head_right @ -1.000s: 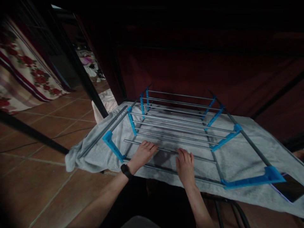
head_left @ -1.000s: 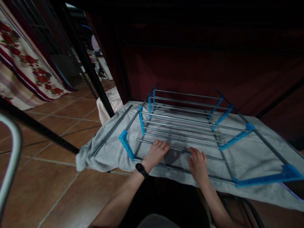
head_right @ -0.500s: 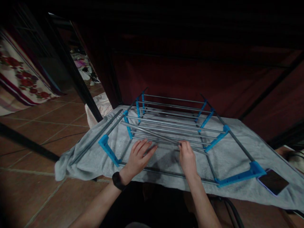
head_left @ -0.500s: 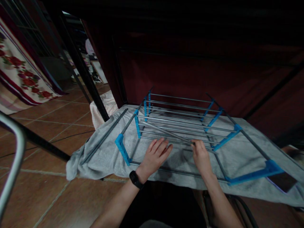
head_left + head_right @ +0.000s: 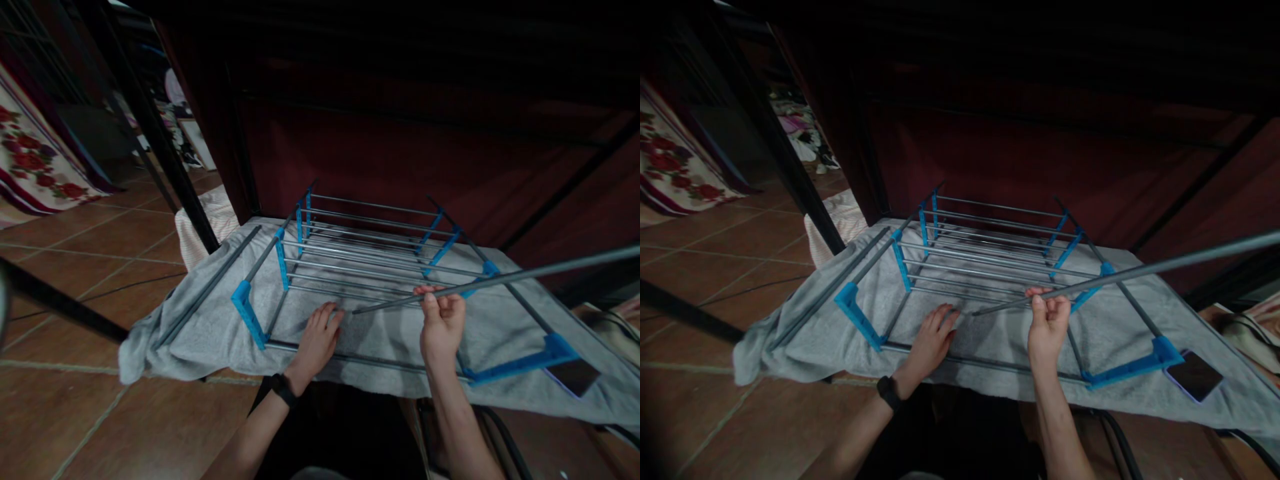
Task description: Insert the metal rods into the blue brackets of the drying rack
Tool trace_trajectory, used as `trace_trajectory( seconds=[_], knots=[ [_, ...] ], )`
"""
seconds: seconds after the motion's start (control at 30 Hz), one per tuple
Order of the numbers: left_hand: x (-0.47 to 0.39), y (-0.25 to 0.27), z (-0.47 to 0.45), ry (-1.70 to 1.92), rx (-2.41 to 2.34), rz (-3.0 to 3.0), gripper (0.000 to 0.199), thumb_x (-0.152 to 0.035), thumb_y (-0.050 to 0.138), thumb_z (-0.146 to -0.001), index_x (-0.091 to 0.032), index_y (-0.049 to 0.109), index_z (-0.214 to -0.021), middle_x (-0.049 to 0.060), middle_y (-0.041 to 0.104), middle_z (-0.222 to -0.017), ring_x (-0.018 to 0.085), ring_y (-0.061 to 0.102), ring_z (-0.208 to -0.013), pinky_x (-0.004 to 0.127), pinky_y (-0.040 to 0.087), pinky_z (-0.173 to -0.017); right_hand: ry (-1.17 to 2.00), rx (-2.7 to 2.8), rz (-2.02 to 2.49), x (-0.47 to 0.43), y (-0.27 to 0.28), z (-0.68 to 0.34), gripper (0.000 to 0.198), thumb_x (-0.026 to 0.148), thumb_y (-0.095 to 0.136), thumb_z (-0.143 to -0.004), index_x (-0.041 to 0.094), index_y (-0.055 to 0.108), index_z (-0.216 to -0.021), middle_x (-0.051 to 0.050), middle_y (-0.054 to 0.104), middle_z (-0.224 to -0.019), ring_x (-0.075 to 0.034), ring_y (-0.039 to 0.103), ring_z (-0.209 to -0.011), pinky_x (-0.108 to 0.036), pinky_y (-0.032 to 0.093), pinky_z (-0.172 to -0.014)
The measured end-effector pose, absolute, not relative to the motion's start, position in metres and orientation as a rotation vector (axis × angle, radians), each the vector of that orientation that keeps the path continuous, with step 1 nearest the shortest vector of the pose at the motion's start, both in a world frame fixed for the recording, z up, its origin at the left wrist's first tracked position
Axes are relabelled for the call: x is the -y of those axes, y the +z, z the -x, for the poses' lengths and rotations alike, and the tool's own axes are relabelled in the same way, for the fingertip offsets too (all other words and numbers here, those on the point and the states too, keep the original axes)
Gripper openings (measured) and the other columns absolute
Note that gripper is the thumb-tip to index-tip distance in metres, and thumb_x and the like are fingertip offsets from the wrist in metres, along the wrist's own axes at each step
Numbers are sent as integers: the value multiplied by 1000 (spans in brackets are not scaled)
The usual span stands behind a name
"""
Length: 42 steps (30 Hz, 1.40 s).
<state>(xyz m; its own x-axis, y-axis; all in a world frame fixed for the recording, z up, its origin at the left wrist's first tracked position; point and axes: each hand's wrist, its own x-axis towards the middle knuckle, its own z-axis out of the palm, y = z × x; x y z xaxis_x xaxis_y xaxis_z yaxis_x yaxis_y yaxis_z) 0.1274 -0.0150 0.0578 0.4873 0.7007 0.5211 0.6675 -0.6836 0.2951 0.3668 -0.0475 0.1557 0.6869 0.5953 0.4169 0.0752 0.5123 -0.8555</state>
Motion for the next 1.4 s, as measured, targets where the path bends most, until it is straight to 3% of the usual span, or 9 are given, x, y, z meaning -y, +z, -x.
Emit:
trace_trajectory(
  seconds=[0.2, 0.33, 0.47, 0.57, 0.73, 1.07, 1.4],
  knots=[
    [9, 44, -128, 940, -1316, -2560, 60, -9, 43, -94, -22, 34, -152, 12, 55, -136, 27, 52, -128, 47, 43, -109, 710, 609, 908, 46, 139, -326, 31, 35, 76, -78, 25, 56, -100, 3, 69, -96, -14, 68, -90, -36, 53, -92],
    [2, 39, -111, 728, -1439, -2607, 59, -1, 36, -89, -23, 45, -143, 8, 65, -113, 23, 60, -108, 41, 46, -100, 885, 534, 900, 45, 123, -314, 31, 33, 80, -74, 25, 60, -97, 4, 71, -90, -14, 70, -87, -32, 55, -87],
    [-5, 37, -89, 539, -1567, -2676, 51, -2, 38, -89, -21, 54, -134, 9, 66, -111, 23, 62, -101, 40, 46, -94, 973, 429, 926, 42, 97, -330, 36, 30, 83, -70, 24, 62, -99, 3, 74, -87, -14, 72, -83, -28, 57, -80],
    [-7, 35, -76, 438, -1590, -2693, 49, -2, 41, -88, -21, 57, -130, 9, 66, -112, 22, 61, -101, 38, 45, -93, 1012, 302, 964, 39, 72, -356, 31, 22, 82, -69, 22, 61, -92, 2, 75, -85, -15, 72, -81, -27, 59, -75],
    [-8, 33, -69, 349, -1605, -2628, 38, -7, 42, -93, -21, 64, -121, 9, 66, -109, 21, 61, -102, 36, 43, -95, 1024, 36, 1053, 32, 34, -415, 12, 8, 60, -82, 20, 58, -85, 0, 70, -79, -12, 70, -72, -24, 62, -70],
    [-16, 34, -62, 370, -1487, -2559, 22, -26, 53, -97, -20, 69, -111, 8, 69, -106, 22, 63, -103, 35, 42, -97, 938, -295, 1201, 43, 17, -500, 31, 0, 29, -86, 20, 52, -85, 3, 58, -71, -7, 62, -54, -18, 56, -55],
    [-21, 32, -52, 463, -1480, -2459, 30, -43, 55, -97, -21, 73, -104, 8, 72, -106, 24, 64, -105, 38, 41, -96, 916, -281, 1148, 46, 10, -501, 25, 5, 33, -91, 22, 49, -80, 6, 60, -67, -6, 61, -52, -19, 58, -60]
  ],
)
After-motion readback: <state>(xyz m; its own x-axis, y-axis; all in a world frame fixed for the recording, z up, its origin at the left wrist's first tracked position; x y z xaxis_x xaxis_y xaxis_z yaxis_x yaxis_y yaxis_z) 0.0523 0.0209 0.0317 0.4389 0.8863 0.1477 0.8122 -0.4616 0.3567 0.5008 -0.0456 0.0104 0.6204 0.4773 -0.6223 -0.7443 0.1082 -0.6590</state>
